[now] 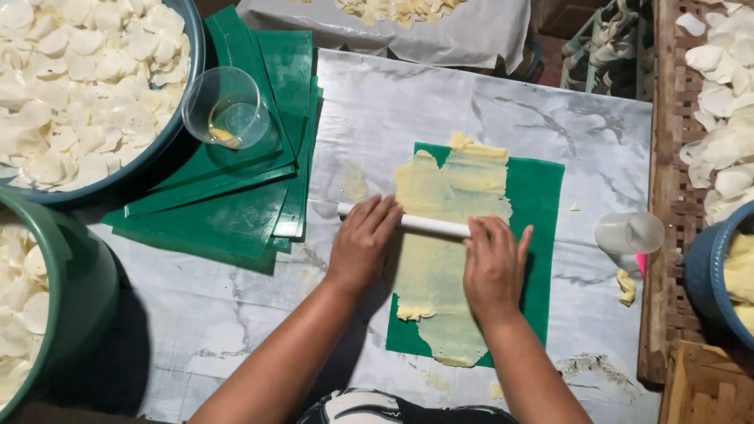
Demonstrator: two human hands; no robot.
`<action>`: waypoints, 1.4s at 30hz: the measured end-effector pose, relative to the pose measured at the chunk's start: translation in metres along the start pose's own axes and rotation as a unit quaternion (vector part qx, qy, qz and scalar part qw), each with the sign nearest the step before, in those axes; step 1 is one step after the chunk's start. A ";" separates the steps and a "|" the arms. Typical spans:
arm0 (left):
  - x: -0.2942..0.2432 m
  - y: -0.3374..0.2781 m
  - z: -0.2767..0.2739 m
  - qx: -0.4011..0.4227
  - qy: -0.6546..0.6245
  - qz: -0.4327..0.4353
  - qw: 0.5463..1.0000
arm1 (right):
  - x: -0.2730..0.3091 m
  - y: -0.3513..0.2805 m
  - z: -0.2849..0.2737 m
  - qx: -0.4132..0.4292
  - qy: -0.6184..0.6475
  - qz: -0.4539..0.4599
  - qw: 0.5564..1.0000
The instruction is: Rolling and flattening pieces of dough using a small PVC pipe as a rolling pin on a mat.
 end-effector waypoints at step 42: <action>0.001 -0.022 0.042 0.225 0.058 -0.088 0.969 | -0.035 -0.021 0.005 0.058 0.069 -0.077 0.993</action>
Point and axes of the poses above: each hand's wrist, its own y-axis towards the middle knuckle, its own z-axis out of the palm, x = y × z, the point moved 7 cm from there along y, towards the middle knuckle, and after that the axes turned 15 degrees about y, right-handed, at the moved point
